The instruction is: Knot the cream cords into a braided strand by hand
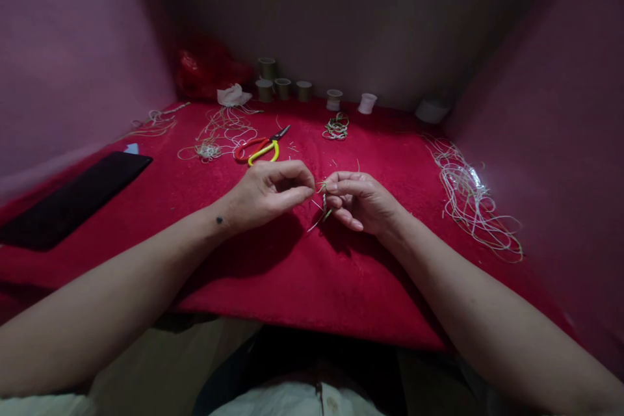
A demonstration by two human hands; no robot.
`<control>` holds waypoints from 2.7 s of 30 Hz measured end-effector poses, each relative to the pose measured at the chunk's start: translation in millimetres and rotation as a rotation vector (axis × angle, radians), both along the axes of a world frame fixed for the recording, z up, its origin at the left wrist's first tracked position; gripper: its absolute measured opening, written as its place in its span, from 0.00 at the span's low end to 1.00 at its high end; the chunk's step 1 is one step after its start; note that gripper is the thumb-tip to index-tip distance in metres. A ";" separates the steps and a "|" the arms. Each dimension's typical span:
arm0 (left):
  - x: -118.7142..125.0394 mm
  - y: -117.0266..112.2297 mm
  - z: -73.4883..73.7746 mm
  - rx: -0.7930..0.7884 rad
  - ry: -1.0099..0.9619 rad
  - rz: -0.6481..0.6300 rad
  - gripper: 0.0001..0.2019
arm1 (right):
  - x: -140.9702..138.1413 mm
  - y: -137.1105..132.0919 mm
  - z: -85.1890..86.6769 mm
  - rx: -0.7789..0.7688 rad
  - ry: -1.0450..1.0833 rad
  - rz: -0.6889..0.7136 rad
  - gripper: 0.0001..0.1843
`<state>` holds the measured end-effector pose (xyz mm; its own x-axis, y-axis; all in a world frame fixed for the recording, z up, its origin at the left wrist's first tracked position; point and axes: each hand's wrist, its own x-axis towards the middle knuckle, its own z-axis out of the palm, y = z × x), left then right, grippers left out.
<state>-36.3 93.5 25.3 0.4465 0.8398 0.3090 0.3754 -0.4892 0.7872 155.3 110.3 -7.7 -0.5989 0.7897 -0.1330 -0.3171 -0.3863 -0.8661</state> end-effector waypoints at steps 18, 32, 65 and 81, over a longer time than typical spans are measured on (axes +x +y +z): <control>0.1 6.5 -10.6 0.296 -0.050 0.187 0.02 | -0.9 -1.5 1.2 -0.040 0.001 -0.026 0.03; 3.2 2.1 -15.7 0.356 0.170 0.048 0.03 | -2.2 -0.9 2.8 -0.038 -0.032 -0.038 0.04; 11.6 0.4 -13.3 0.068 -0.020 0.118 0.04 | -10.8 -11.5 2.8 -0.009 -0.117 -0.029 0.05; 14.7 -1.6 -12.0 0.042 -0.014 0.161 0.05 | -12.6 -15.4 2.7 0.145 -0.247 -0.077 0.07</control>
